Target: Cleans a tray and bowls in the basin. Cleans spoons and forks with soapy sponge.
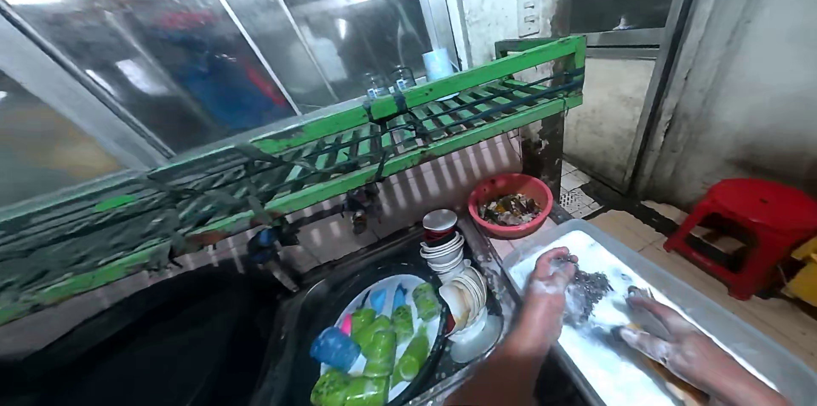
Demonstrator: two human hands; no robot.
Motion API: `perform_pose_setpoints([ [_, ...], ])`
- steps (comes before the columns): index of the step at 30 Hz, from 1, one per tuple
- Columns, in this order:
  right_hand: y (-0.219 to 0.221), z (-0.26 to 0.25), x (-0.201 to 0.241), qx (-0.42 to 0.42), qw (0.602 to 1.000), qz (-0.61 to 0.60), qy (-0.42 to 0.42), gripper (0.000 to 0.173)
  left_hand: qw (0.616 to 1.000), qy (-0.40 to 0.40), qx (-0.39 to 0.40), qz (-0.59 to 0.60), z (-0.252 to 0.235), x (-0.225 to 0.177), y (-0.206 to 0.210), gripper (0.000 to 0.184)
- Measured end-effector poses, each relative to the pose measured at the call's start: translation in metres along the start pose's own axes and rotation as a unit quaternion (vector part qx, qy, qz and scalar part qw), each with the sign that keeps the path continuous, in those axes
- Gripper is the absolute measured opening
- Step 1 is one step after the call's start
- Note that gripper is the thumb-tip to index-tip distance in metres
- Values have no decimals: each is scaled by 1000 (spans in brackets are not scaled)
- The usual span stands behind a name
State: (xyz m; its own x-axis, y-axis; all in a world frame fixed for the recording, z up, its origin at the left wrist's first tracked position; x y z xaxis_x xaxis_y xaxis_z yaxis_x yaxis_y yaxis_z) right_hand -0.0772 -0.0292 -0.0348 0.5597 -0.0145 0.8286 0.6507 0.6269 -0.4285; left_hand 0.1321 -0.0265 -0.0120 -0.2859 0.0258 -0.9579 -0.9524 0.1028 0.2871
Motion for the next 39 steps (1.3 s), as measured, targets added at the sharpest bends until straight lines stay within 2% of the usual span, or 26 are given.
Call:
perform_pose_setpoints([
  [2, 6, -5, 21, 0, 998, -37, -43, 79, 999, 10, 45, 6, 4, -5, 15, 41],
  [5, 10, -6, 45, -53, 985, -155, -60, 49, 997, 42, 59, -9, 6, -15, 23, 48],
  [6, 9, -3, 50, -95, 982, -141, -79, 42, 998, 38, 53, -24, 6, -17, 21, 54],
  [8, 12, 1, 58, -171, 967, -78, -171, 36, 997, -13, 45, -54, 10, -15, 15, 60],
  [11, 23, 6, 67, -211, 916, 63, -334, 31, 996, -70, 18, -55, 12, -7, 8, 39],
  [14, 40, 19, 83, -165, 880, 213, -392, 27, 997, -69, -32, -6, 4, -5, -8, 31],
  [17, 59, 31, 99, -90, 859, 290, -412, 20, 991, -91, -78, 63, -4, -6, -20, 29],
  [22, 64, 40, 102, -52, 838, 337, -426, 17, 979, -97, -124, 129, -16, -4, -31, 27],
  [28, 63, 52, 109, 4, 823, 361, -439, 15, 983, -95, -97, 123, -20, 5, -19, 26],
  [30, 59, 48, 109, 20, 838, 325, -437, 17, 991, -77, -52, 101, -20, 3, -8, 29],
  [32, 47, 39, 103, 0, 887, 231, -400, 23, 999, -50, 7, 18, -18, -6, 3, 33],
  [34, 30, 31, 97, -43, 933, 133, -333, 27, 998, -24, 34, -53, -15, -15, 8, 36],
  [36, 16, 23, 96, -91, 948, 89, -291, 28, 996, -10, 45, -78, -12, -18, 12, 36],
  [39, 11, 15, 96, -129, 953, 62, -268, 30, 997, -5, 58, -54, -2, -21, 24, 33],
])
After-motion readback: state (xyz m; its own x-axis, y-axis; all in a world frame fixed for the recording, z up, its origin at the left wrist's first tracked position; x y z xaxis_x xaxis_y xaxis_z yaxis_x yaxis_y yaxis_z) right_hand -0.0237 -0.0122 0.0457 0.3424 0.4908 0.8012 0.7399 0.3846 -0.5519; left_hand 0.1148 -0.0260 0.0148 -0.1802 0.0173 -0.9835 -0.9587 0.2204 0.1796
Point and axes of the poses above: each hand's wrist, its own z-axis away from the middle knuckle, its own y-axis out of the palm, x = y × z, the point moved 6 cm from there along -z, towards the middle knuckle, and after that the axes turned 14 degrees about x, right-handed, at the moved point
